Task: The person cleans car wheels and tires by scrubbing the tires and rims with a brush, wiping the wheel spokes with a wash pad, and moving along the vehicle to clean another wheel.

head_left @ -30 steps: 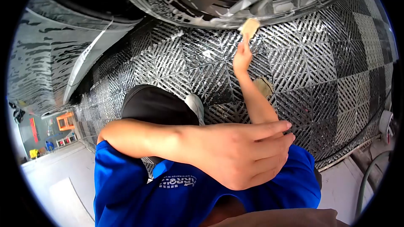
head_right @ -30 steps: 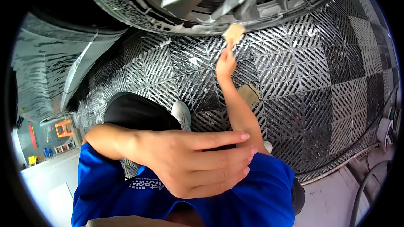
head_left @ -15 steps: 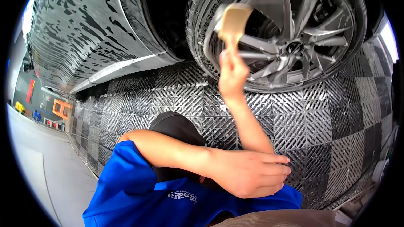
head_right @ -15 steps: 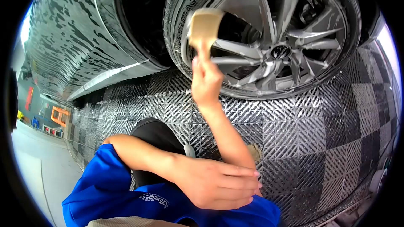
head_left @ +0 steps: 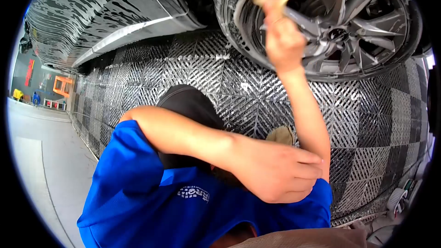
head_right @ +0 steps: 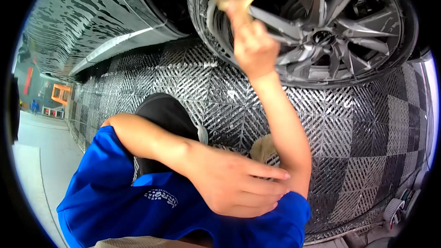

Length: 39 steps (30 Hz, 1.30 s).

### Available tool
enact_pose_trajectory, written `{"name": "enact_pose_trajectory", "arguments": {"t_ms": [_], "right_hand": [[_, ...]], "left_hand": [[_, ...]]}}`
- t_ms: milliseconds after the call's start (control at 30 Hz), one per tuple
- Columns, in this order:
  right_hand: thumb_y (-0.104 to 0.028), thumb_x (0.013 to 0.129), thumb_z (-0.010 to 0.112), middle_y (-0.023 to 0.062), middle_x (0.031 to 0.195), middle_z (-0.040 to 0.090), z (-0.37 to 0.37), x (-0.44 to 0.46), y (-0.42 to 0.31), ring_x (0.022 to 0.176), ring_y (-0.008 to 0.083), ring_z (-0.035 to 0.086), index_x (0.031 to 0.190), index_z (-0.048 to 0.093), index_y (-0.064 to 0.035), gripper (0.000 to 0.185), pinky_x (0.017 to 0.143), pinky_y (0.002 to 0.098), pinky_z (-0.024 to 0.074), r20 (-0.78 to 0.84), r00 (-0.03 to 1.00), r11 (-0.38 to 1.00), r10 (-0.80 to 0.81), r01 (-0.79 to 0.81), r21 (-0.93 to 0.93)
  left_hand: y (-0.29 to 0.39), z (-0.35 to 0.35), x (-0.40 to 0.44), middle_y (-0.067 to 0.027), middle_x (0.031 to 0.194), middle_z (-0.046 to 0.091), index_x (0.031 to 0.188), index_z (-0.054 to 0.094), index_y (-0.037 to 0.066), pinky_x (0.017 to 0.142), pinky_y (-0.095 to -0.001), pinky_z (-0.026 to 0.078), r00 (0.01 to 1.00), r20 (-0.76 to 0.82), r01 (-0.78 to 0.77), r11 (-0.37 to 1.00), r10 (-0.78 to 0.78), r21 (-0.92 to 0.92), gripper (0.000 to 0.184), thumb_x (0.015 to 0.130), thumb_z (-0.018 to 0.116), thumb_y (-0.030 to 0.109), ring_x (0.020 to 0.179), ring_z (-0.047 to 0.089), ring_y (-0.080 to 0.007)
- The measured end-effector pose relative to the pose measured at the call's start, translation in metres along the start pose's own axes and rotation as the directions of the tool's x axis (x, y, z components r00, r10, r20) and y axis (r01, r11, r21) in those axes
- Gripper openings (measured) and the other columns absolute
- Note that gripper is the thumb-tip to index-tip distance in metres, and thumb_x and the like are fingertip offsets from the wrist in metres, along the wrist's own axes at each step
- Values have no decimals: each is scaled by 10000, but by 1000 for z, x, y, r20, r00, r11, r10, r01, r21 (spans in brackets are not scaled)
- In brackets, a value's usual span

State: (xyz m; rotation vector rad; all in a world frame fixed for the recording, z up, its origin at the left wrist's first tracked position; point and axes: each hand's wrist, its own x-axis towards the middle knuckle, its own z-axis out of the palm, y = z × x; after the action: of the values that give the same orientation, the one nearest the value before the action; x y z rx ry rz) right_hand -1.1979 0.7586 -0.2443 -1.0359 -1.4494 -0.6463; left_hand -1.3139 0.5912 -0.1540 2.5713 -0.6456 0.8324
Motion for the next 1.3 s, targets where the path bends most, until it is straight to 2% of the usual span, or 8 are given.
{"name": "enact_pose_trajectory", "arguments": {"t_ms": [133,200,433,533,900,1033,1200,1300], "right_hand": [[-83,795,624,44,731,570,-11,-149,16,490,210,595,1398,447,-460,733,464,367,527,575,817,999,29,-35,-1],[-89,814,593,57,744,586,-49,-193,48,508,209,607,1434,366,-485,770,456,360,519,867,489,981,99,96,-166],[-81,856,537,78,865,679,-131,-246,131,689,250,691,1433,428,-312,631,613,406,552,929,-68,914,363,222,-341],[-83,871,504,87,774,679,-78,-255,91,693,268,684,1310,539,-261,474,597,425,535,932,-73,926,354,169,-338],[-93,828,600,48,618,544,-44,55,-27,474,194,586,1315,582,-347,549,448,333,501,318,948,999,23,-34,28],[-76,796,606,32,654,559,-9,-26,-46,469,174,582,1389,512,-305,643,431,331,492,549,836,995,-26,72,-62],[-97,855,534,82,688,661,-9,-142,-15,601,220,674,1351,520,-256,521,498,395,533,961,275,1000,17,-20,-12],[-108,804,572,145,724,658,-17,-68,-28,624,302,674,1209,608,-278,441,545,449,536,872,488,979,42,-195,62]], "left_hand": [[0,10,7,-99,832,603,837,642,-27,968,-442,433,992,-106,-57,993,67,99,244,769,570,197,864,584,-269],[4,7,6,-88,814,598,821,644,-17,966,-437,431,997,-63,-49,995,54,87,235,764,574,200,847,578,-263],[10,3,1,-67,769,573,787,639,8,967,-443,423,997,-69,-11,995,18,101,207,757,571,201,824,560,-252],[11,5,3,-68,770,572,795,638,6,968,-443,423,996,-78,-33,993,42,114,210,759,567,200,839,567,-255],[3,4,7,-78,810,586,853,639,-16,982,-451,419,992,-93,-65,986,80,151,257,777,545,211,857,570,-258],[2,-3,7,-193,969,653,956,644,-88,1019,-542,435,998,42,-48,999,48,7,288,830,552,154,1022,633,-347],[3,-5,7,-214,1013,651,967,639,-100,1012,-529,454,1000,6,-25,996,25,-81,254,847,569,113,1036,634,-368],[-2,-11,6,-232,1097,641,1010,643,-99,1010,-510,469,998,54,29,996,-25,-88,246,855,578,81,1100,619,-378]]}}
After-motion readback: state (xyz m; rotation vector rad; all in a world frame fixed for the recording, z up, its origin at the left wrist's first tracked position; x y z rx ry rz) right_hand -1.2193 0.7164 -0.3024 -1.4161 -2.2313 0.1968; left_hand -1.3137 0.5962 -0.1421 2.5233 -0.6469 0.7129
